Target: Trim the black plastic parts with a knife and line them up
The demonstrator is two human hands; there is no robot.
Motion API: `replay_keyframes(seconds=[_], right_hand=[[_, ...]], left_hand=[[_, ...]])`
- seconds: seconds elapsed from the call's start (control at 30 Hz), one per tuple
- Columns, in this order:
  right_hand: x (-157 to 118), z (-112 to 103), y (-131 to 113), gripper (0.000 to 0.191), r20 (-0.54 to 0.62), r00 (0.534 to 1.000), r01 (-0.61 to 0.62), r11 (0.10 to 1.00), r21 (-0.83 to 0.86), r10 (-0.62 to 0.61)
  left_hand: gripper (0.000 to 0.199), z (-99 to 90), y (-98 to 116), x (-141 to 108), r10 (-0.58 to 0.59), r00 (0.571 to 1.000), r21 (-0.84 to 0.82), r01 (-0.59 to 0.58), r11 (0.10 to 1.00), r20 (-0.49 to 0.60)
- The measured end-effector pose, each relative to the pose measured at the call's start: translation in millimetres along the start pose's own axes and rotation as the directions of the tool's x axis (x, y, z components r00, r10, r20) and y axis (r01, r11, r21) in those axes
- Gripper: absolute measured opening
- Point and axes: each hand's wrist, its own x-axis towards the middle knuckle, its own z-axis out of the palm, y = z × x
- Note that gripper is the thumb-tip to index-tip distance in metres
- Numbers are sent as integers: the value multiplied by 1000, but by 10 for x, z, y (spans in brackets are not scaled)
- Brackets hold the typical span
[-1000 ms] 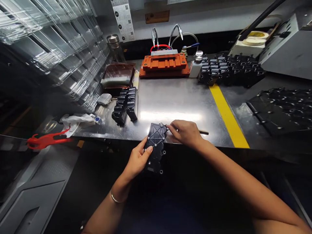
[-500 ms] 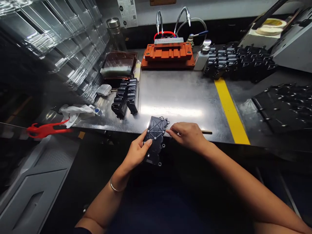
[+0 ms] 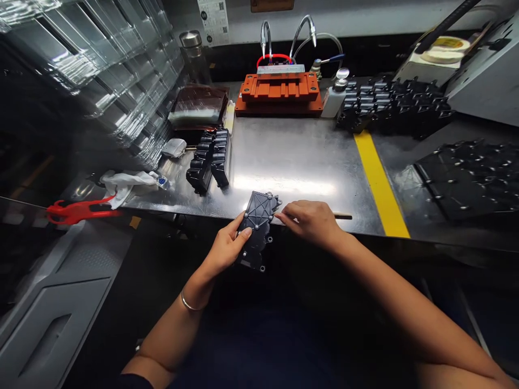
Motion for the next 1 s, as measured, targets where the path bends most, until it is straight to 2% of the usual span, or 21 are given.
replay_keyframes(seconds=[0.17, 0.33, 0.53, 0.7, 0.8, 1.0], right_hand=[[40, -41, 10, 48, 24, 999, 33, 999, 4, -33], [35, -20, -6, 48, 16, 1000, 5, 1000, 0, -5], [-126, 87, -118, 47, -96, 987, -127, 992, 8, 127], [-172, 134, -162, 46, -121, 974, -188, 982, 32, 191], [-169, 139, -153, 46, -103, 973, -198, 977, 77, 206], [-185, 145, -136, 43, -142, 968, -190, 973, 134, 209]], left_hand=[[62, -13, 9, 2, 25, 1000, 42, -25, 999, 4], [63, -2, 18, -3, 21, 1000, 24, -21, 999, -2], [62, 20, -16, -6, 28, 999, 51, -27, 998, -23], [62, 30, -6, -9, 28, 999, 88, -25, 996, -34], [60, 32, -1, -9, 35, 999, 85, -32, 996, -24], [61, 33, -21, -6, 24, 999, 91, -19, 996, -46]])
